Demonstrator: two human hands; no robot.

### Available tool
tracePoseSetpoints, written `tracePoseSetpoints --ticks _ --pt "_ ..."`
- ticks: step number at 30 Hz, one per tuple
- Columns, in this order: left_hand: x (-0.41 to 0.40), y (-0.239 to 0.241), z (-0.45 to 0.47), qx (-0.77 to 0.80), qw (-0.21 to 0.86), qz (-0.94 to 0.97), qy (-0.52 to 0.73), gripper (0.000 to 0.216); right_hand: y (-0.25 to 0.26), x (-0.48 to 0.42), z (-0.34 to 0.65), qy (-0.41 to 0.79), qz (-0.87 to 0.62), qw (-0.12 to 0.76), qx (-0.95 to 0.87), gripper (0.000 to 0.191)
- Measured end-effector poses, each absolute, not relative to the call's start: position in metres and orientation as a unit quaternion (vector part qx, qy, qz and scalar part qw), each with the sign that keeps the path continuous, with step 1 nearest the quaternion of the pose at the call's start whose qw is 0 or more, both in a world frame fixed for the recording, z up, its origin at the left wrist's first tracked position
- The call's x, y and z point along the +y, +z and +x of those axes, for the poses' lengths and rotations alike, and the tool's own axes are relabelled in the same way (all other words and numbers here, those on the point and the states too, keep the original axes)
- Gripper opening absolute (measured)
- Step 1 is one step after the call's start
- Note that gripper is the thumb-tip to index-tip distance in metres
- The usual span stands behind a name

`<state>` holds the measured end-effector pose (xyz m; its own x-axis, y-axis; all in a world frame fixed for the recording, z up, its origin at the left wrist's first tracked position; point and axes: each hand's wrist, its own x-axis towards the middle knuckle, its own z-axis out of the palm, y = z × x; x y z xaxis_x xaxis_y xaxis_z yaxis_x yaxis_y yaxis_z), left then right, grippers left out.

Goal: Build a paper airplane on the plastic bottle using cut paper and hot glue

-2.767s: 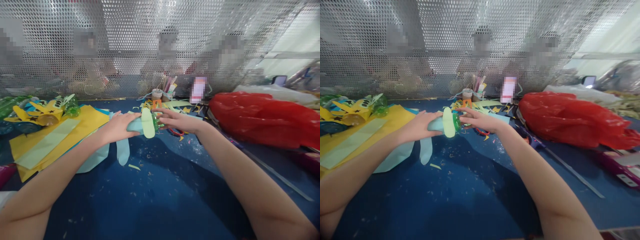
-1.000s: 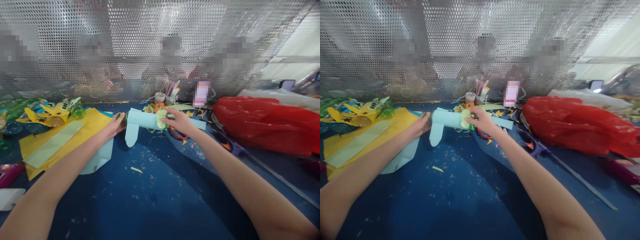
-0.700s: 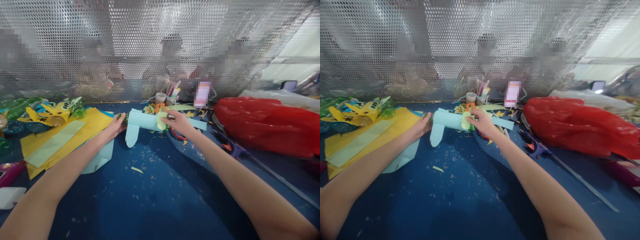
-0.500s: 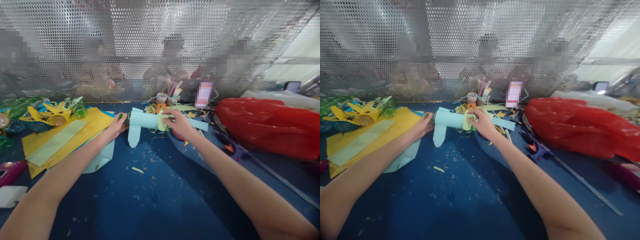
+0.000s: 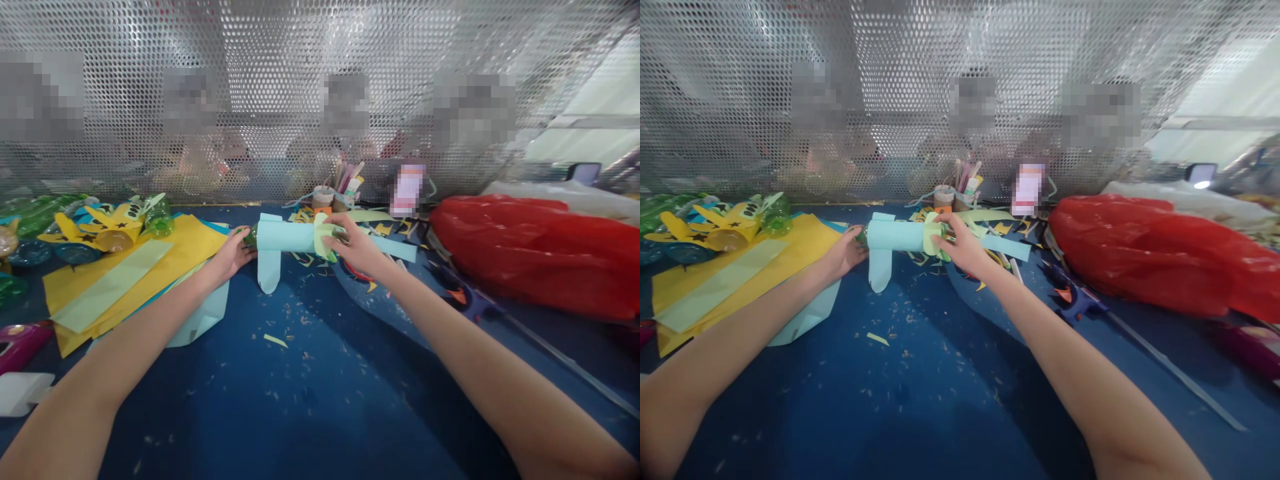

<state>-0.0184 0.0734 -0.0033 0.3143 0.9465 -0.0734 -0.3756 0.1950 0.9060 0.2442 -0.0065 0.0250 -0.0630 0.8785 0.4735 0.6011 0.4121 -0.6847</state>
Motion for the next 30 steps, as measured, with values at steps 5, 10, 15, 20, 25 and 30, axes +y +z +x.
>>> tracePoseSetpoints --ticks 5,10,15,20,25,30 --pt "0.071 0.001 -0.019 0.342 0.694 0.417 0.476 0.021 0.026 -0.008 0.245 0.133 -0.535 0.408 -0.728 0.02" --pt "0.07 0.001 -0.019 0.334 0.704 0.407 0.478 0.02 0.024 -0.007 0.246 0.135 -0.545 0.423 -0.711 0.02" --pt "0.07 0.004 -0.018 0.348 0.717 0.369 0.477 0.013 0.024 -0.005 0.246 0.196 -0.521 0.467 -0.687 0.027" --pt "0.071 0.008 -0.019 0.387 0.715 0.303 0.497 0.014 0.027 0.001 0.258 0.223 -0.53 0.584 -0.573 0.027" --pt "0.076 0.004 -0.02 0.399 0.692 0.311 0.515 0.022 0.026 0.006 0.277 0.127 -0.62 0.577 -0.517 0.024" --pt "0.085 0.001 -0.023 0.389 0.645 0.335 0.566 0.022 0.02 0.003 0.281 0.082 -0.673 0.405 -0.613 0.015"
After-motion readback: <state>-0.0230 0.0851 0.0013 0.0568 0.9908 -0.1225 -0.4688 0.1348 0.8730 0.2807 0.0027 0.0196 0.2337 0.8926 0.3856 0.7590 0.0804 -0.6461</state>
